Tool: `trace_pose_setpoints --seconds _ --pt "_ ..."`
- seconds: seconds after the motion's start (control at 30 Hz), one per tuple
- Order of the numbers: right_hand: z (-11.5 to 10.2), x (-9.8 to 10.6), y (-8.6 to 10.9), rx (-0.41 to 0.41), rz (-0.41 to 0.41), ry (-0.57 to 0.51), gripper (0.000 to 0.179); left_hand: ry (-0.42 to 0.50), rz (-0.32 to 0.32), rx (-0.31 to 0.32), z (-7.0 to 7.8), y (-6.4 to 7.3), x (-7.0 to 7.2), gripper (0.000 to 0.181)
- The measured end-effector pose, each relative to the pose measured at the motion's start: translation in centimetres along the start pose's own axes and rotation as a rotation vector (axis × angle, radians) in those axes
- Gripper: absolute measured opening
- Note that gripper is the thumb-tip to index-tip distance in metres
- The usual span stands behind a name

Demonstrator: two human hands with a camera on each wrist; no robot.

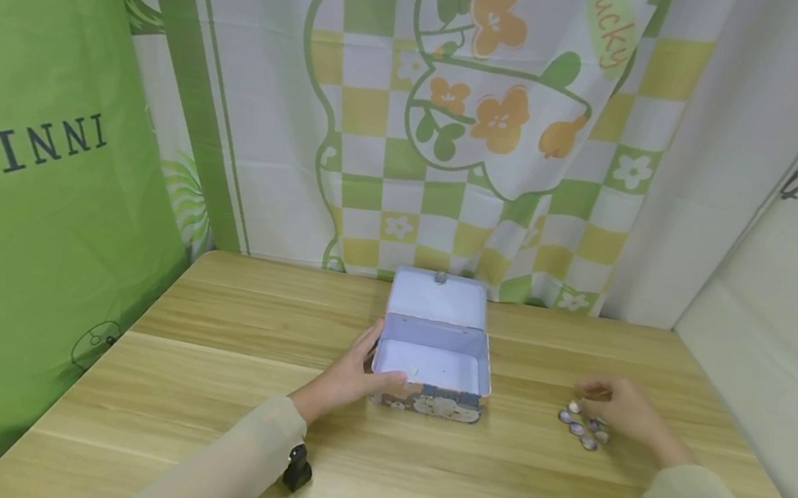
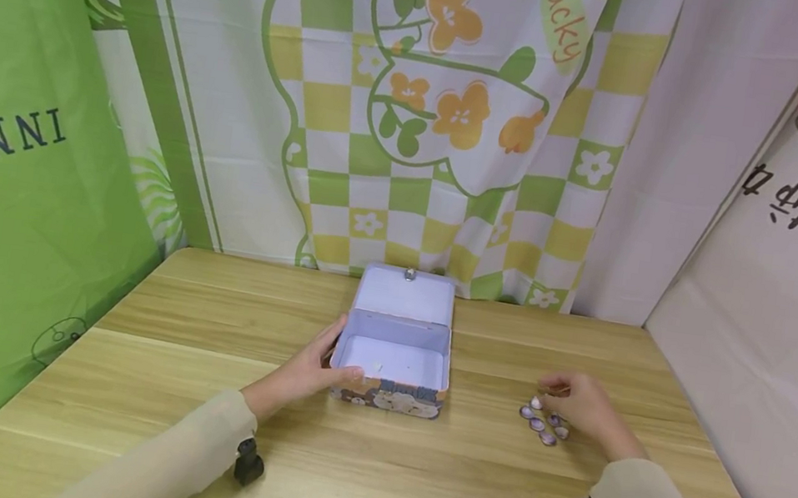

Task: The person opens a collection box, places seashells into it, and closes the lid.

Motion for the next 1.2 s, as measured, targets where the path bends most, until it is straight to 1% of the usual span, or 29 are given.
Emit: trace_pose_setpoints --seconds 0.17,0.5,0.8,1.03,1.2 --pt "0.7 -0.2 0.3 -0.029 -0.018 0.009 0.033 -0.011 0.002 0.003 0.1 0.1 0.0 0.108" --pt "1.2 -0.3 0.4 -0.026 -0.01 0.004 0.032 -0.002 0.008 -0.006 -0.1 -0.1 0.0 0.108" --pt "0.8 -0.2 0.5 -0.04 -0.011 0.005 0.031 0.004 0.007 -0.014 0.1 0.0 -0.1 0.107" --pt "0.5 0.0 0.5 -0.075 -0.024 -0.002 0.037 -0.007 0.004 -0.008 0.1 0.0 -0.1 0.107" --pt "-0.4 0.5 0.4 -0.077 -0.023 -0.021 0.038 -0.015 0.0 -0.008 0.0 0.0 0.0 0.109"
Point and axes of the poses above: each hand's wrist, its own y-axis away from the middle knuckle, its own x-axis out of the back of the hand, z = x × y, the point moved 3 cm from there along -y, towards the middle knuckle, and after that the axes turned 13 degrees about -z, right-handed, at the moved point
